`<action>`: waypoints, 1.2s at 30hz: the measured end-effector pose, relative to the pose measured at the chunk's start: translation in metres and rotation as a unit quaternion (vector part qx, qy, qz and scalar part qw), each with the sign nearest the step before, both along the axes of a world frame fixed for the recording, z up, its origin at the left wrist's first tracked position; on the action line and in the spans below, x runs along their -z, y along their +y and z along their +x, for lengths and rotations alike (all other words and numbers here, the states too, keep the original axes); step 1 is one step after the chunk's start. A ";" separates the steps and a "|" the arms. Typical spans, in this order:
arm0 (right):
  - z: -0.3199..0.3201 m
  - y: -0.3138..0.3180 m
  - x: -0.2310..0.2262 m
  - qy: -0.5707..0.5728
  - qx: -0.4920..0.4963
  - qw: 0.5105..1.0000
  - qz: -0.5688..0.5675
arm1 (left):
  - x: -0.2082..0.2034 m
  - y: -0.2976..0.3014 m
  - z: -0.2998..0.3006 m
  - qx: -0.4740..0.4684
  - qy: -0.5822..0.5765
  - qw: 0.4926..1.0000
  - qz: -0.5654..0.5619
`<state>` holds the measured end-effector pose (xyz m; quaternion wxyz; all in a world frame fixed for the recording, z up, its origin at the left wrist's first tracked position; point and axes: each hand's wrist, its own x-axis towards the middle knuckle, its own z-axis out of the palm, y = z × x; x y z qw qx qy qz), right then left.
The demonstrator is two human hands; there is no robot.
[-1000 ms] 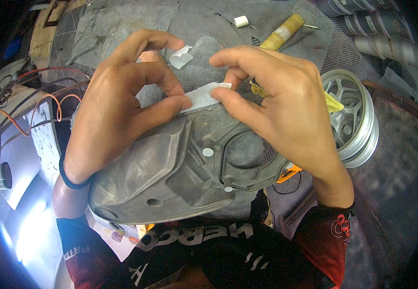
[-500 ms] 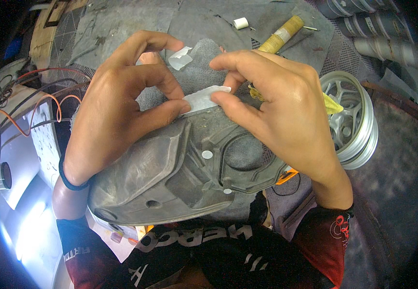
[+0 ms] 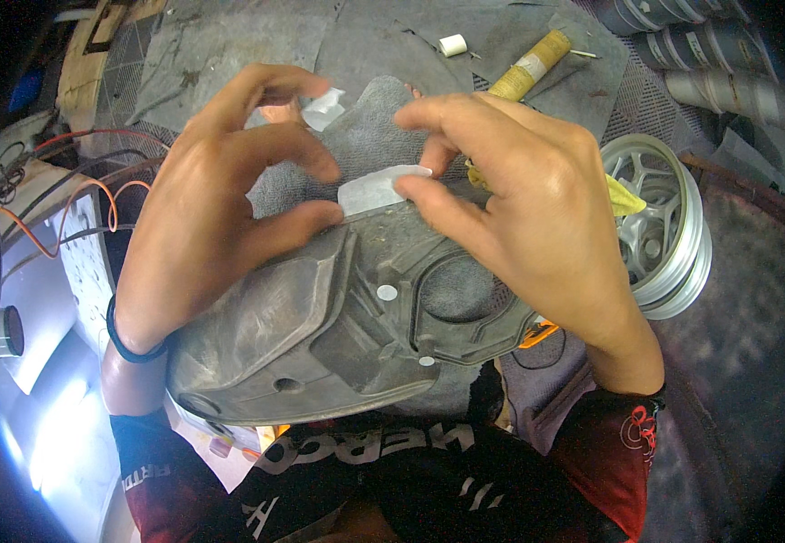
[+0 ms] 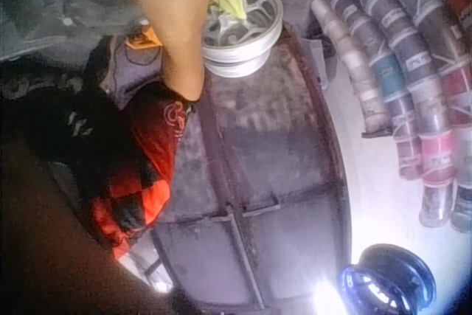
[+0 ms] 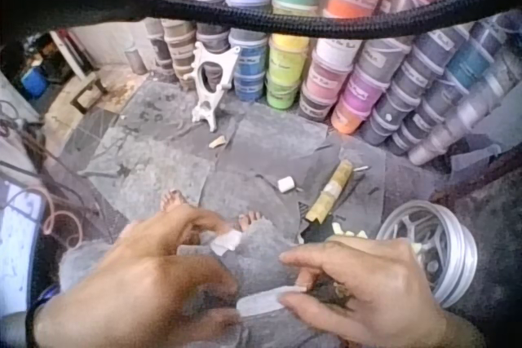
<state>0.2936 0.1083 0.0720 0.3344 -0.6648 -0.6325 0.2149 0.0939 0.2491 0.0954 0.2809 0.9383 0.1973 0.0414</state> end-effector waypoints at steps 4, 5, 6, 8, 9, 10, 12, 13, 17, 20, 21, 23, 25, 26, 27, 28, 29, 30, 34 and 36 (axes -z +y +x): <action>0.002 -0.003 -0.001 -0.004 0.010 1.000 -0.005 | 0.001 0.009 -0.003 0.001 -0.012 1.000 -0.009; 0.003 -0.003 0.000 -0.005 0.010 1.000 -0.002 | 0.000 0.009 -0.003 0.005 -0.015 1.000 -0.017; 0.003 -0.004 0.001 -0.007 0.010 1.000 0.001 | -0.001 0.009 -0.003 0.010 -0.018 0.999 -0.025; 0.004 -0.002 0.000 -0.004 0.005 1.000 0.005 | -0.002 0.005 -0.001 0.010 -0.013 0.999 -0.032; 0.004 -0.002 -0.001 -0.001 0.003 1.000 0.006 | -0.001 0.002 0.000 0.009 -0.009 0.999 -0.032; 0.004 -0.002 -0.002 0.002 0.002 1.000 0.006 | 0.000 0.000 0.002 0.009 -0.005 0.999 -0.032; 0.006 -0.002 -0.003 0.002 0.005 1.000 0.011 | 0.004 -0.002 0.005 0.009 0.004 1.000 -0.030; 0.008 -0.004 -0.004 0.001 0.008 1.000 0.013 | 0.007 -0.002 0.007 0.012 0.005 0.999 -0.032; 0.017 -0.015 -0.014 0.053 0.074 0.996 -0.019 | 0.012 0.005 0.003 0.021 -0.006 0.999 -0.049; 0.019 -0.026 -0.021 0.145 0.156 0.977 -0.024 | 0.014 0.004 0.007 0.002 -0.007 0.998 -0.066; 0.020 -0.030 -0.022 0.143 0.167 0.975 -0.015 | 0.015 0.002 0.010 -0.006 -0.005 0.997 -0.075; 0.021 -0.037 -0.021 0.176 0.186 0.967 0.004 | 0.014 -0.003 0.018 -0.021 0.012 0.996 -0.083; 0.023 -0.043 -0.020 0.184 0.191 0.964 0.017 | 0.014 -0.005 0.023 -0.024 0.010 0.997 -0.070; 0.024 -0.046 -0.019 0.175 0.188 0.966 0.020 | 0.013 -0.006 0.026 -0.020 0.000 0.998 -0.053; 0.024 -0.050 -0.019 0.166 0.184 0.969 0.022 | 0.013 -0.007 0.028 -0.016 -0.010 0.999 -0.037; 0.025 -0.053 -0.019 0.175 0.196 0.964 0.032 | 0.014 -0.006 0.029 -0.017 -0.059 0.997 -0.053; 0.024 -0.056 -0.019 0.184 0.206 0.960 0.042 | 0.016 -0.005 0.031 -0.018 -0.107 0.992 -0.069; 0.024 -0.059 -0.019 0.194 0.216 0.955 0.052 | 0.015 -0.005 0.031 -0.019 -0.155 0.984 -0.085; 0.016 -0.063 -0.024 0.186 0.221 0.949 0.130 | -0.019 -0.008 0.022 -0.054 -0.207 0.943 -0.254; 0.005 -0.060 -0.031 0.180 0.206 0.950 0.153 | -0.037 -0.022 0.014 -0.072 -0.221 0.886 -0.402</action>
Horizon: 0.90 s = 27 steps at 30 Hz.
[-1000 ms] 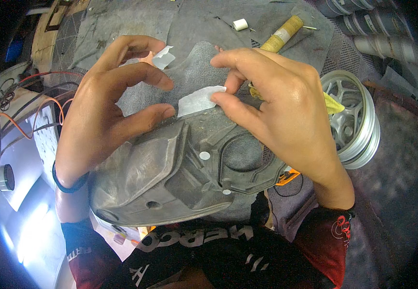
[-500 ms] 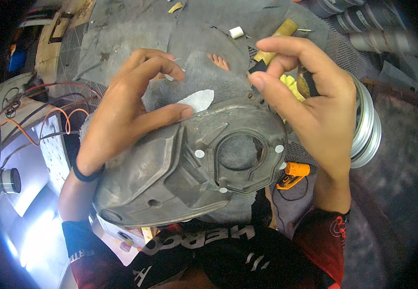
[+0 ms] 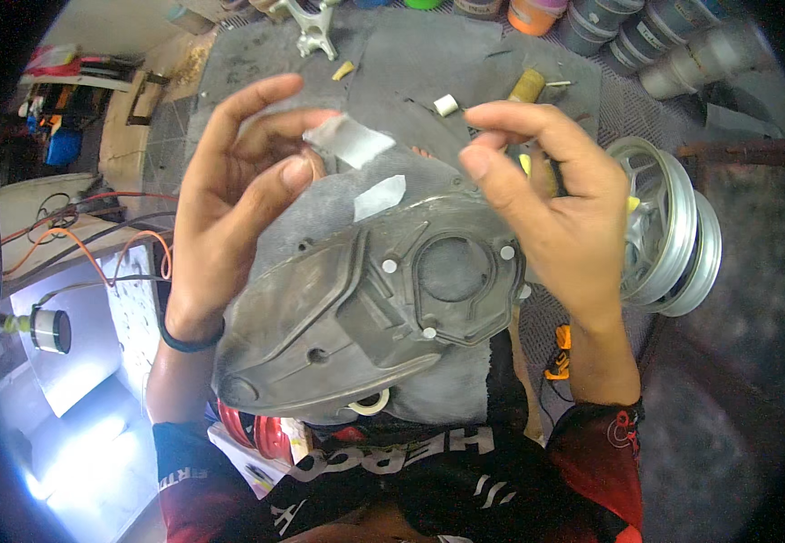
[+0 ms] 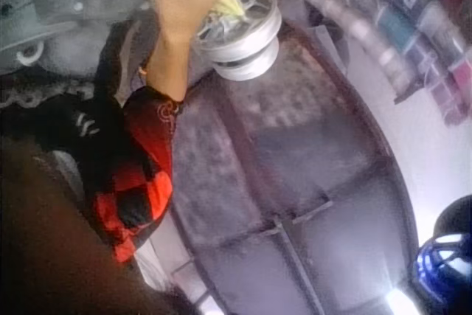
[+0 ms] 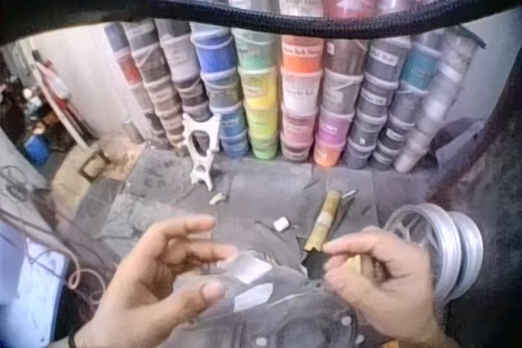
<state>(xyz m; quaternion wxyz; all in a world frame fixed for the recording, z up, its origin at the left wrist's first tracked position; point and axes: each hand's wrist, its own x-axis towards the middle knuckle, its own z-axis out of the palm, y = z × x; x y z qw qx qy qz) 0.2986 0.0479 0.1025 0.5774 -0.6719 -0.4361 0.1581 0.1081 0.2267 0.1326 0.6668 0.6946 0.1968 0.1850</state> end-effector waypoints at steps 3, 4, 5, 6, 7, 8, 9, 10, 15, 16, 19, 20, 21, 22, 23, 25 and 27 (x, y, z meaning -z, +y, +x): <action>-0.022 0.015 -0.010 -0.021 -0.072 0.996 0.056 | -0.018 -0.020 -0.020 0.006 -0.031 0.998 -0.060; -0.030 0.016 -0.016 0.006 -0.093 0.995 0.044 | -0.020 -0.025 -0.028 0.005 -0.046 0.995 -0.083; -0.038 0.017 -0.022 0.034 -0.111 0.993 0.032 | -0.023 -0.030 -0.036 0.009 -0.049 0.996 -0.072; -0.045 0.018 -0.028 0.060 -0.127 0.990 0.020 | -0.023 -0.034 -0.042 0.008 -0.060 0.996 -0.069; -0.050 0.019 -0.032 0.089 -0.145 0.985 -0.001 | -0.022 -0.038 -0.048 0.007 -0.074 0.995 -0.067; -0.054 0.019 -0.036 0.117 -0.163 0.979 -0.022 | -0.022 -0.041 -0.055 0.005 -0.087 0.994 -0.064; -0.058 0.021 -0.043 0.163 -0.169 0.971 -0.045 | -0.023 -0.041 -0.064 -0.011 -0.073 0.997 -0.019; -0.061 0.020 -0.045 0.138 -0.175 0.974 -0.050 | -0.024 -0.039 -0.072 -0.045 -0.050 0.992 0.105; -0.071 0.024 -0.053 0.051 -0.227 0.967 -0.105 | -0.033 -0.028 -0.106 -0.156 0.004 0.931 0.332; -0.074 0.027 -0.052 0.011 -0.245 0.966 -0.085 | -0.035 -0.030 -0.111 -0.129 0.011 0.929 0.347; -0.088 0.041 -0.051 -0.092 -0.295 0.950 -0.046 | -0.031 -0.034 -0.115 -0.067 0.017 0.916 0.395; -0.094 0.045 -0.058 -0.116 -0.307 0.943 -0.050 | -0.029 -0.035 -0.119 -0.063 0.018 0.915 0.399; -0.100 0.047 -0.063 -0.141 -0.319 0.936 -0.053 | -0.025 -0.035 -0.124 -0.060 0.019 0.913 0.403; -0.105 0.049 -0.065 -0.159 -0.322 0.931 -0.061 | -0.024 -0.036 -0.129 -0.057 0.023 0.911 0.408; -0.108 0.049 -0.066 -0.176 -0.324 0.927 -0.066 | -0.023 -0.038 -0.133 -0.065 0.011 0.910 0.408; -0.116 0.048 -0.065 -0.198 -0.332 0.919 -0.081 | -0.019 -0.046 -0.142 -0.097 0.020 0.911 0.401; -0.130 0.049 -0.066 -0.208 -0.339 0.913 -0.086 | -0.008 -0.058 -0.150 -0.151 0.016 0.905 0.398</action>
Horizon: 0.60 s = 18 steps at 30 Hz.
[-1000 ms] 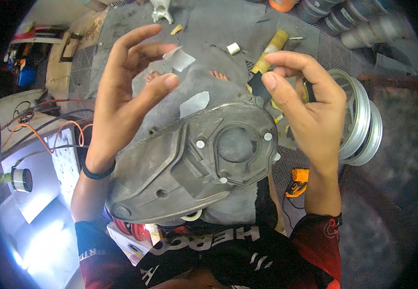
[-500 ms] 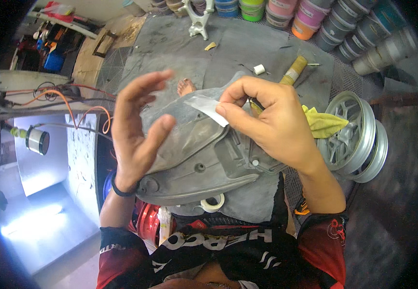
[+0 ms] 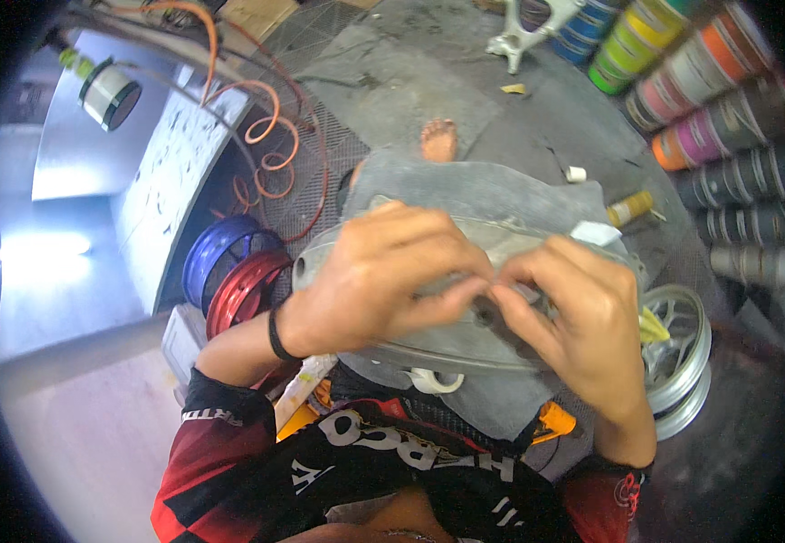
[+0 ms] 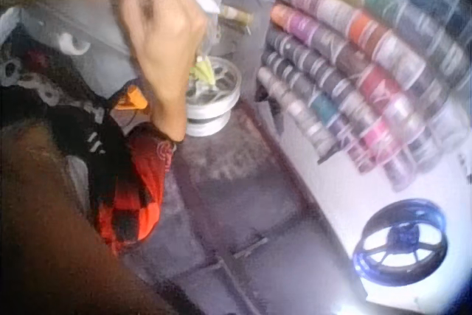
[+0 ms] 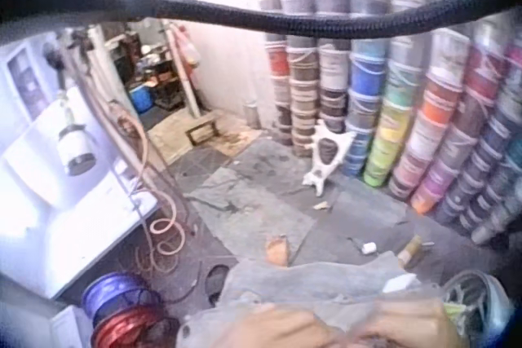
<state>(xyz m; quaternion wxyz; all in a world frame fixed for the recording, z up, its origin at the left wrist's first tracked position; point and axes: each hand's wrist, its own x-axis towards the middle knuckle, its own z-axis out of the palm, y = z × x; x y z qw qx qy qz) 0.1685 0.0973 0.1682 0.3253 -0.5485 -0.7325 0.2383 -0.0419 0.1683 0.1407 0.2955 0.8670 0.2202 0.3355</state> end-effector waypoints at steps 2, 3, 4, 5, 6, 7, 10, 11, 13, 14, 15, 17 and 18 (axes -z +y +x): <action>-0.009 -0.002 0.000 -0.010 0.014 1.000 -0.009 | 0.009 -0.005 -0.003 -0.024 -0.024 0.999 -0.006; -0.015 0.002 0.000 -0.006 0.022 1.000 -0.011 | 0.011 -0.006 -0.006 -0.034 -0.034 0.999 -0.009; -0.019 0.003 0.000 -0.006 0.035 0.999 -0.015 | 0.014 -0.008 -0.008 -0.042 -0.022 0.999 -0.010; -0.022 0.004 0.001 -0.006 0.049 0.999 -0.019 | 0.015 -0.007 -0.010 -0.049 -0.025 0.998 -0.022; -0.024 0.008 0.002 -0.026 0.017 0.999 -0.009 | 0.017 -0.004 -0.013 -0.054 -0.027 0.998 -0.034; -0.023 0.013 0.002 -0.046 -0.014 0.999 0.003 | 0.017 -0.002 -0.015 -0.057 -0.030 0.997 -0.045; -0.029 0.032 0.005 -0.095 -0.055 0.991 0.074 | 0.019 0.015 -0.023 -0.045 -0.030 0.988 -0.143; -0.033 0.039 0.008 -0.107 -0.060 0.987 0.105 | 0.020 0.023 -0.024 -0.046 -0.034 0.988 -0.143; -0.036 0.058 0.011 -0.161 -0.063 0.972 0.161 | 0.021 0.041 -0.025 -0.044 -0.044 0.988 -0.142; -0.037 0.065 0.012 -0.188 -0.064 0.962 0.190 | 0.021 0.049 -0.024 -0.042 -0.047 0.986 -0.152; -0.040 0.070 0.010 -0.187 -0.075 0.959 0.200 | 0.024 0.056 -0.025 -0.057 -0.049 0.982 -0.172; -0.044 0.078 0.007 -0.178 -0.095 0.954 0.221 | 0.028 0.068 -0.027 -0.088 -0.057 0.973 -0.207; -0.044 0.080 0.007 -0.170 -0.102 0.953 0.231 | 0.030 0.073 -0.030 -0.079 -0.079 0.957 -0.267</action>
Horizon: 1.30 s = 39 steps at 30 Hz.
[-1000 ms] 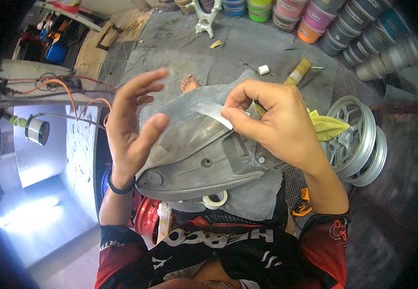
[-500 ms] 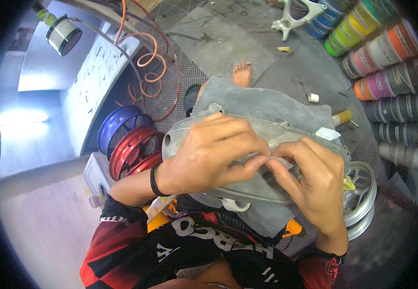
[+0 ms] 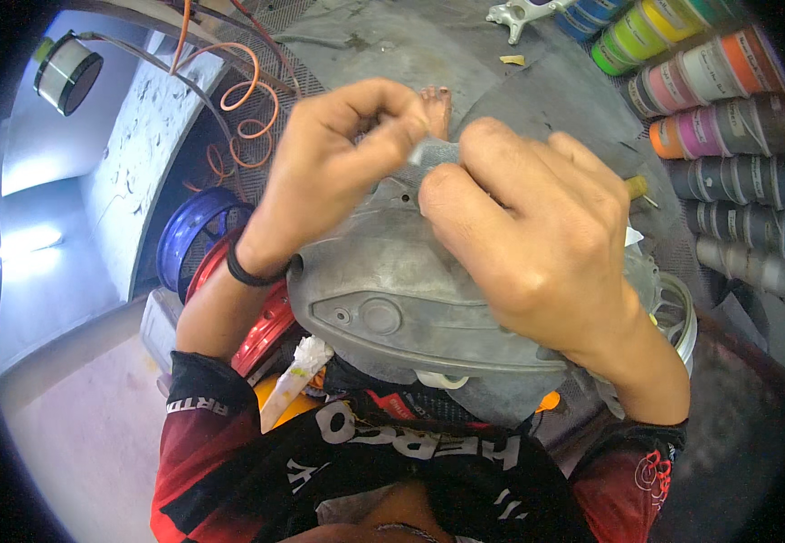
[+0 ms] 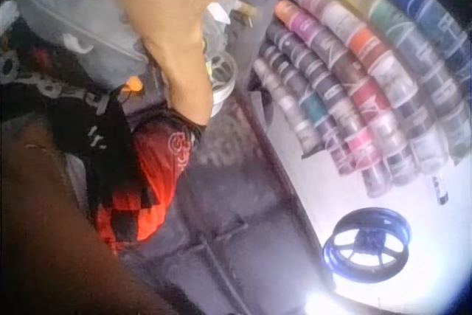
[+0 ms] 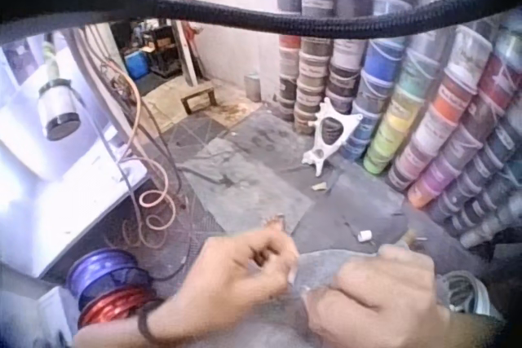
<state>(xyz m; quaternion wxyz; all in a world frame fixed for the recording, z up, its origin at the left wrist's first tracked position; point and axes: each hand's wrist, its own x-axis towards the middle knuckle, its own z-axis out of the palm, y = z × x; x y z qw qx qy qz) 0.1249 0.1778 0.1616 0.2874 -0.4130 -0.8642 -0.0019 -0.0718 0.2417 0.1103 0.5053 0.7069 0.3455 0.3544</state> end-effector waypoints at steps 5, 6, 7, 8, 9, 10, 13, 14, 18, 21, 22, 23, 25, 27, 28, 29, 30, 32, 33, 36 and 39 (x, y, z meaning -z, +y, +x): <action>0.013 0.022 0.010 0.120 -0.005 0.992 -0.029 | 0.014 0.021 -0.028 0.072 -0.073 0.975 -0.197; 0.016 0.022 0.013 0.141 0.008 0.988 -0.059 | 0.015 0.022 -0.032 0.099 -0.059 0.971 -0.207; 0.020 0.023 0.016 0.161 0.022 0.983 -0.089 | 0.020 0.022 -0.035 0.128 -0.045 0.967 -0.218; 0.022 0.021 0.021 0.175 0.037 0.976 -0.123 | 0.024 0.023 -0.037 0.150 0.000 0.968 -0.203; 0.023 0.021 0.024 0.183 0.047 0.971 -0.146 | 0.027 0.024 -0.038 0.156 0.009 0.963 -0.218; 0.023 0.020 0.027 0.191 0.057 0.965 -0.170 | 0.029 0.023 -0.038 0.162 0.018 0.958 -0.235; 0.023 0.017 0.034 0.196 0.072 0.955 -0.212 | 0.031 0.024 -0.039 0.169 0.043 0.951 -0.255; 0.023 0.016 0.035 0.196 0.078 0.950 -0.229 | 0.032 0.025 -0.039 0.170 0.051 0.950 -0.256; 0.024 0.014 0.045 0.208 0.075 0.942 -0.251 | 0.043 0.025 -0.037 0.182 0.057 0.954 -0.230; 0.022 0.013 0.049 0.216 0.075 0.935 -0.272 | 0.044 0.023 -0.036 0.182 0.064 0.962 -0.195; 0.022 0.014 0.048 0.215 0.079 0.932 -0.280 | 0.044 0.023 -0.035 0.181 0.065 0.964 -0.184; 0.020 0.013 0.046 0.209 0.087 0.930 -0.291 | 0.043 0.023 -0.035 0.179 0.065 0.966 -0.173; 0.020 0.012 0.048 0.206 0.091 0.927 -0.300 | 0.039 0.023 -0.036 0.179 0.083 0.963 -0.185; 0.020 0.013 0.053 0.212 0.089 0.926 -0.301 | 0.040 0.023 -0.036 0.179 0.082 0.959 -0.205; 0.020 0.013 0.056 0.216 0.087 0.924 -0.304 | 0.041 0.022 -0.037 0.176 0.073 0.957 -0.220; 0.019 0.013 0.058 0.220 0.088 0.920 -0.313 | 0.043 0.021 -0.038 0.173 0.064 0.954 -0.235; 0.017 0.014 0.061 0.229 0.084 0.917 -0.317 | 0.041 0.022 -0.038 0.175 0.067 0.952 -0.242; 0.014 0.017 0.072 0.248 0.071 0.911 -0.320 | 0.038 0.025 -0.038 0.182 0.072 0.946 -0.258; 0.012 0.017 0.073 0.259 0.070 0.902 -0.339 | 0.040 0.025 -0.038 0.186 0.067 0.950 -0.240; 0.000 0.022 0.070 0.289 0.073 0.853 -0.428 | 0.046 0.023 -0.041 0.177 0.061 0.960 -0.210; -0.011 0.021 0.067 0.300 0.095 0.825 -0.469 | 0.045 0.021 -0.041 0.170 0.061 0.961 -0.208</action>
